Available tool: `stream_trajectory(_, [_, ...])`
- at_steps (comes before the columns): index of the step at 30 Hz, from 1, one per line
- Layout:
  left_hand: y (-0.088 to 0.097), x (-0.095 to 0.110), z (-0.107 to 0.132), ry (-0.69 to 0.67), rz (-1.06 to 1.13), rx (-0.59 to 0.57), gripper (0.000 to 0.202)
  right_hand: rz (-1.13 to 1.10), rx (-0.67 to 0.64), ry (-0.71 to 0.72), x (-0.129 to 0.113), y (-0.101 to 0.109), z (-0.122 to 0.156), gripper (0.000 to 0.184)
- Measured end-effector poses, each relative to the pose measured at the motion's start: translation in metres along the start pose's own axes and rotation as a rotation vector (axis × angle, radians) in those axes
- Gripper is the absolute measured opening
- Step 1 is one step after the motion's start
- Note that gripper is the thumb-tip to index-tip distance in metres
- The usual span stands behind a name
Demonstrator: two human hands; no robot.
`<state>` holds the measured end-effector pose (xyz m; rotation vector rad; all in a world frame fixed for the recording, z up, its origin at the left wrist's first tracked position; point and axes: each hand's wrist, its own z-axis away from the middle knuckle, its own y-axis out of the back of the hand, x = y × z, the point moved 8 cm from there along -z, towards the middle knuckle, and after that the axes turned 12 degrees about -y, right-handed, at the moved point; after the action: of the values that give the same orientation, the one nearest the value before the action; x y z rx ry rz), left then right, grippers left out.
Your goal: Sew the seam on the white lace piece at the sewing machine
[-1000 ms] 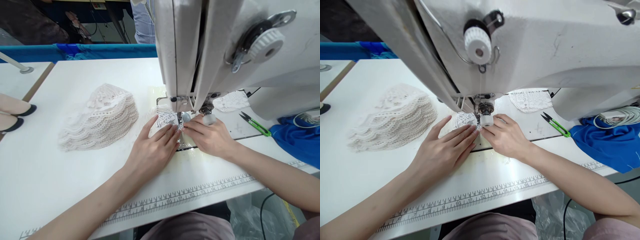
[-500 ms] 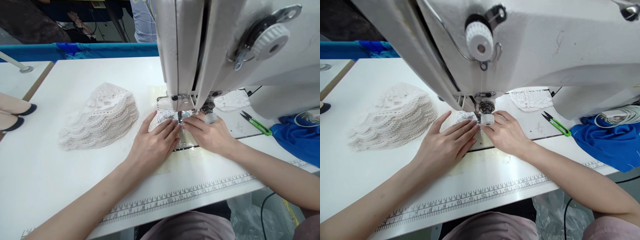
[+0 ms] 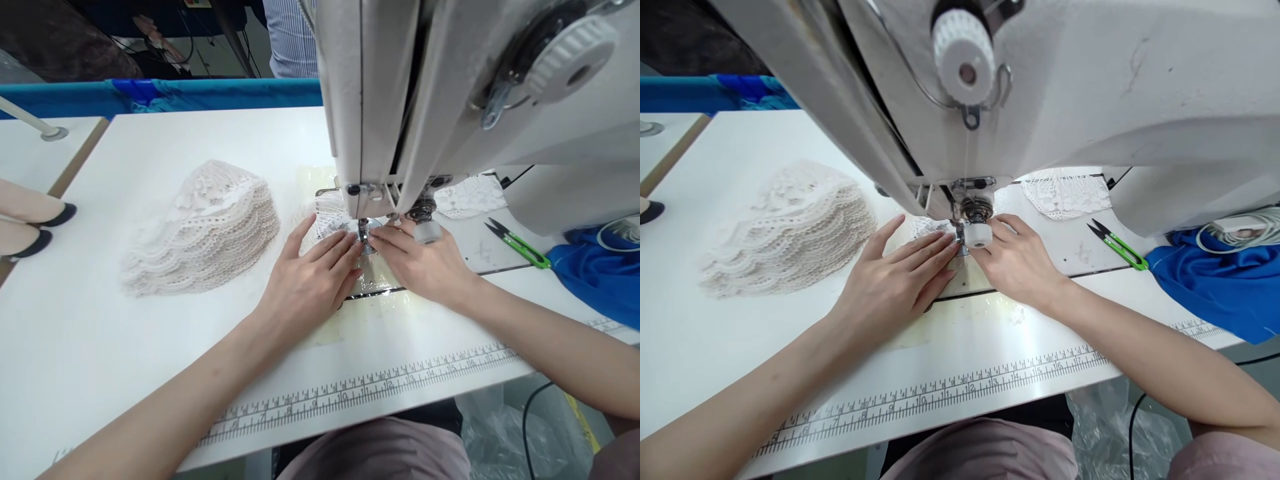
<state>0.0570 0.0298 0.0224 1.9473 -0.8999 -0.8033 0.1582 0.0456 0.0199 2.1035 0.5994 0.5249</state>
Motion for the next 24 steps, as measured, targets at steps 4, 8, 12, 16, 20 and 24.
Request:
stream_trajectory(4, [-0.0013, -0.0026, 0.0012, 0.03, 0.028, 0.005, 0.027, 0.027, -0.036, -0.003, 0.0001, -0.0026, 0.0007, 0.028])
stream_trajectory(8, [-0.0005, -0.0015, 0.0001, 0.006, 0.014, 0.012, 0.027, 0.029, -0.005, 0.006, -0.0006, 0.0015, 0.0007, 0.027])
stream_trajectory(12, [-0.0004, -0.0016, -0.0003, 0.004, 0.007, 0.013, 0.027, 0.016, 0.019, 0.022, -0.0012, 0.0027, 0.0003, 0.024])
stream_trajectory(16, [-0.0008, -0.0008, -0.0001, 0.005, 0.012, 0.004, 0.028, 0.024, 0.027, 0.021, -0.0002, 0.0007, 0.0, 0.026])
stream_trajectory(20, [0.0029, -0.0013, -0.0002, 0.011, 0.017, 0.023, 0.027, 0.042, 0.014, 0.02, 0.0011, -0.0019, 0.0, 0.027])
stream_trajectory(24, [0.0064, -0.0093, 0.0014, 0.067, 0.024, 0.015, 0.027, -0.029, 0.04, 0.019, -0.0028, 0.0043, 0.0008, 0.029])
